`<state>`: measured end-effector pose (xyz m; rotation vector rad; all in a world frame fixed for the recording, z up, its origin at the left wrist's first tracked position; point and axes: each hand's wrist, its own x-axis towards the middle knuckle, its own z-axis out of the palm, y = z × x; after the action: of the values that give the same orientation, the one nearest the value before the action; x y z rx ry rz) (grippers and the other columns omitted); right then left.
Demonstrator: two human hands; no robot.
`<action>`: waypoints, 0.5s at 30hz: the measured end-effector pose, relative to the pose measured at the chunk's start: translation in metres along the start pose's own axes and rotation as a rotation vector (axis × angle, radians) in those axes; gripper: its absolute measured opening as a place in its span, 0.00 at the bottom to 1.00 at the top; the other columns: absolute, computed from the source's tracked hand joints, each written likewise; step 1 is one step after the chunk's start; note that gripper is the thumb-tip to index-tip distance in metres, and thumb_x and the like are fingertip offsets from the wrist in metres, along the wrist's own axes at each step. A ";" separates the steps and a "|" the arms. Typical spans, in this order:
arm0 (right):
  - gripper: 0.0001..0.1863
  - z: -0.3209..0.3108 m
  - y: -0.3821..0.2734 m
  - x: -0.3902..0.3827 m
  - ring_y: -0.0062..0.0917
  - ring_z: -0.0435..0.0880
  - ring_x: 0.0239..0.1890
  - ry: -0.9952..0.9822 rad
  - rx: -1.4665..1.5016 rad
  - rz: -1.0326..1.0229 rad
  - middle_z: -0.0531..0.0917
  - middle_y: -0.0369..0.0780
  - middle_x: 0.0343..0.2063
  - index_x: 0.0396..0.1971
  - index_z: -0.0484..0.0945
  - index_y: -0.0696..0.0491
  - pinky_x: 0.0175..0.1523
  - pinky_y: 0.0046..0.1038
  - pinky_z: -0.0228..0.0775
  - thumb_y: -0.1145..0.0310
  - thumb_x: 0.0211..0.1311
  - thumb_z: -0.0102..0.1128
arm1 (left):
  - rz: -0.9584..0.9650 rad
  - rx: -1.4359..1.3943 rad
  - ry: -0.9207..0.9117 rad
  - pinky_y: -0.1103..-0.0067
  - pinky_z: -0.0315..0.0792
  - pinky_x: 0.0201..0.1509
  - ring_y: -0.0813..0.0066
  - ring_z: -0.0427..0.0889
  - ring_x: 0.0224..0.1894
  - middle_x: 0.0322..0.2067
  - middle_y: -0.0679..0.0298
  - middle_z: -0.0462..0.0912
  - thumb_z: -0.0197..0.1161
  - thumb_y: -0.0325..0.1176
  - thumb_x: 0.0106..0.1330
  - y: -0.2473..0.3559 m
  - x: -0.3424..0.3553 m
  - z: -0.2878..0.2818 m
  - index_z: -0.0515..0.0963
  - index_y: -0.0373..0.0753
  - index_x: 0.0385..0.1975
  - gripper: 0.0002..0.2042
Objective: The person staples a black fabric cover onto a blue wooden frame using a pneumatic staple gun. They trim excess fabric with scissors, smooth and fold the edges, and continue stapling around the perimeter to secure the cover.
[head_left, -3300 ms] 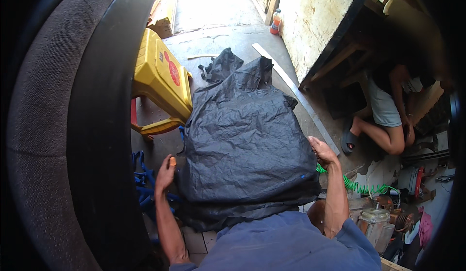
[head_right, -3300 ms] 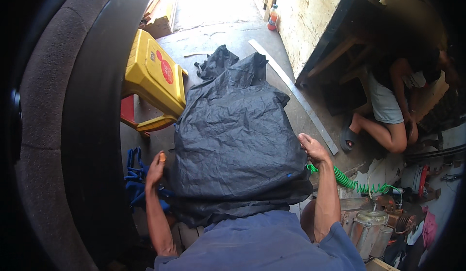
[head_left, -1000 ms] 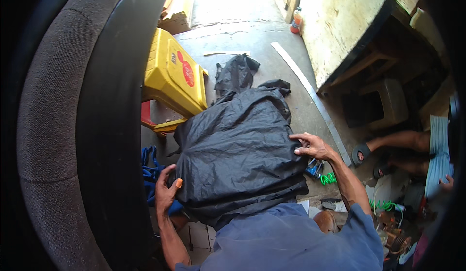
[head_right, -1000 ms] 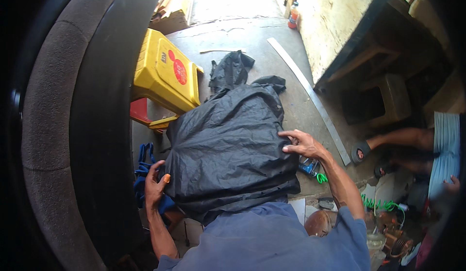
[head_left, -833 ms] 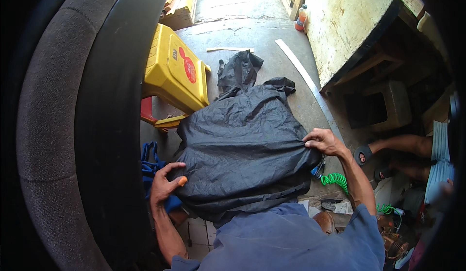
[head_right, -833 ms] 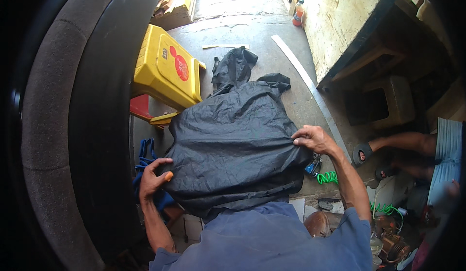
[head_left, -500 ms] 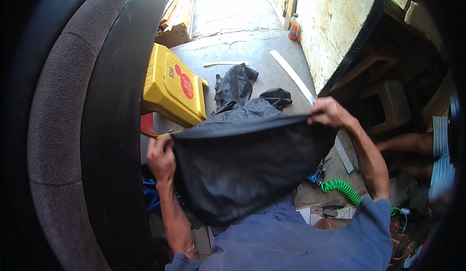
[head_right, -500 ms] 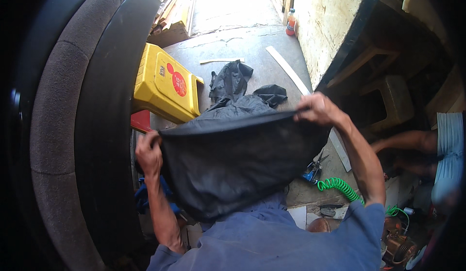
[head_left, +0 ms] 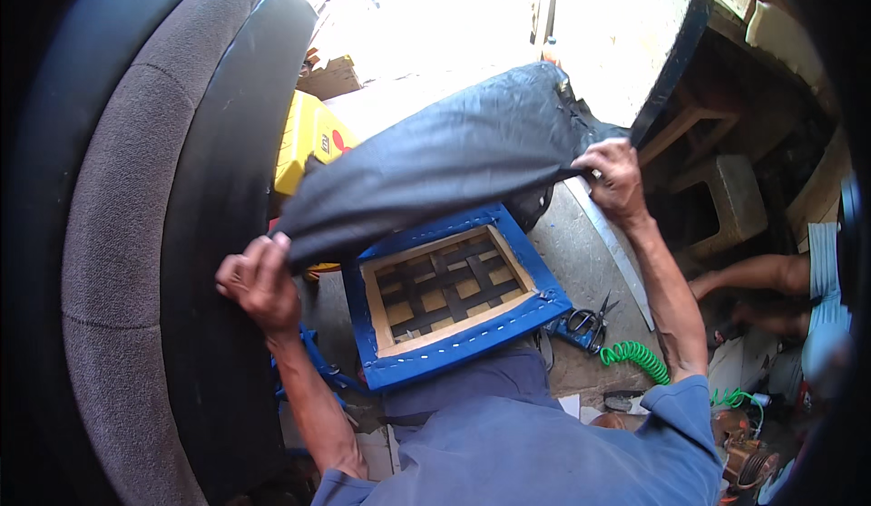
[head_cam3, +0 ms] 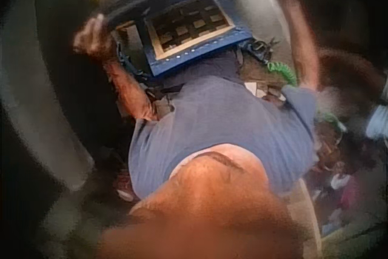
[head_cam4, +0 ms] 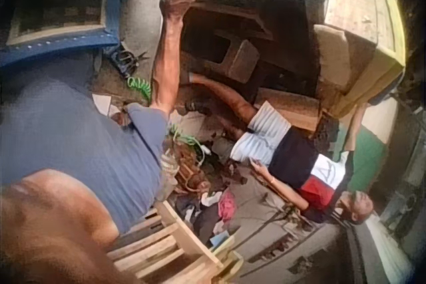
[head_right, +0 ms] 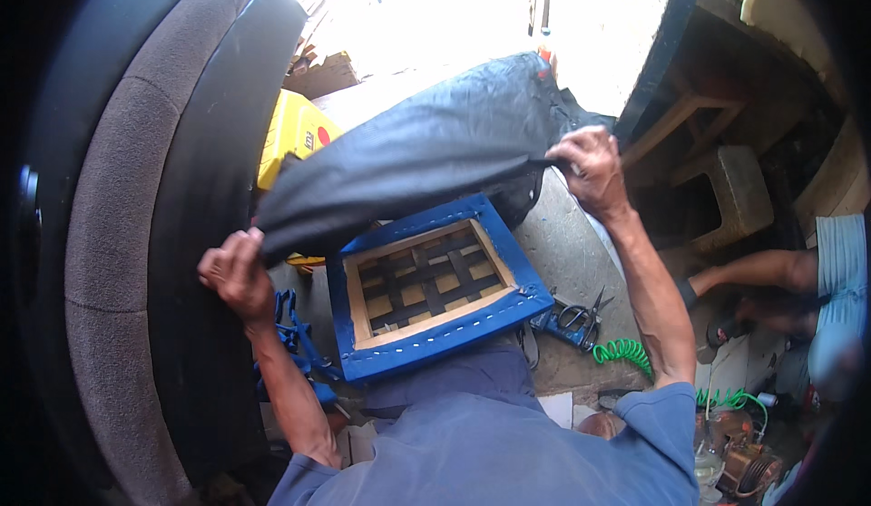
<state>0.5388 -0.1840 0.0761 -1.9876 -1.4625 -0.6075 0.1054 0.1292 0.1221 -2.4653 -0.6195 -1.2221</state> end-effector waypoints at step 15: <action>0.21 0.044 -0.046 -0.210 0.31 0.79 0.54 -0.263 -0.057 0.140 0.86 0.29 0.46 0.46 0.90 0.35 0.59 0.39 0.67 0.70 0.50 0.71 | -0.040 0.159 -0.570 0.62 0.56 0.63 0.61 0.74 0.67 0.56 0.70 0.88 0.69 0.30 0.60 0.052 -0.186 -0.090 0.90 0.49 0.48 0.15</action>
<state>0.4345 -0.2875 -0.0865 -2.2606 -1.4525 -0.3408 -0.0284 -0.0014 0.0200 -2.6660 -0.8695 -0.4390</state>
